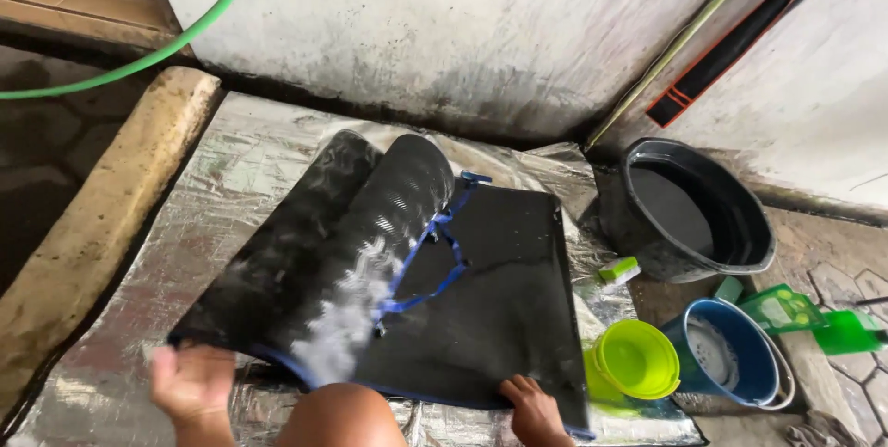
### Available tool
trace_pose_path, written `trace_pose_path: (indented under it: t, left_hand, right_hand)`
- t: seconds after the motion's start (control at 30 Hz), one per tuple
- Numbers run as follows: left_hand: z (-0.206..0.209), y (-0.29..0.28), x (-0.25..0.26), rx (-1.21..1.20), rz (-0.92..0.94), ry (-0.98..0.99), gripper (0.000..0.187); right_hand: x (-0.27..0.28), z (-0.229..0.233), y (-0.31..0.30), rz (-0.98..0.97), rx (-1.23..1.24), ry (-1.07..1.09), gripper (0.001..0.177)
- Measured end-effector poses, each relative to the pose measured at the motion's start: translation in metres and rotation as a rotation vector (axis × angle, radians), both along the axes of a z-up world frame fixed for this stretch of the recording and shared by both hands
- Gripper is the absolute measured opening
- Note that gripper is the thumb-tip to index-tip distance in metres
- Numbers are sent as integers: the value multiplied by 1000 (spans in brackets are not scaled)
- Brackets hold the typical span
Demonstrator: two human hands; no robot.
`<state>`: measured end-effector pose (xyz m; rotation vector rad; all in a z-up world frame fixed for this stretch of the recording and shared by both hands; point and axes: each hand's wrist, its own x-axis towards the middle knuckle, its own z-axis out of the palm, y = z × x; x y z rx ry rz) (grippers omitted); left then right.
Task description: A person is scrubbing a large black mat with a sponge and soapy water on the floor.
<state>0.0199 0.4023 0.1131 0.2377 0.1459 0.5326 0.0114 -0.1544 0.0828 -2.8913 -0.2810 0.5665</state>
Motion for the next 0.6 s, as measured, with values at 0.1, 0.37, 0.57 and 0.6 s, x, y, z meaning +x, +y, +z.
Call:
trace_pose_path:
  t: [0.1,0.37,0.57,0.6]
  left_hand:
    - [-49,48,18,-51,-141,511,142]
    - [109,37,18,1011,-189,1305,71]
    - [-5,66,5,1287,-171,1251,69]
    - [-56,86,-4,1271,-58,1219,67]
  right_hand:
    - [2,8,-5,-78,-65,111,48]
    - [14,0,1,-105,-139,179,40]
    - [16,-20,-3,-55,-185,197,37]
    - [24,-29,-7,-18,-228,228,37]
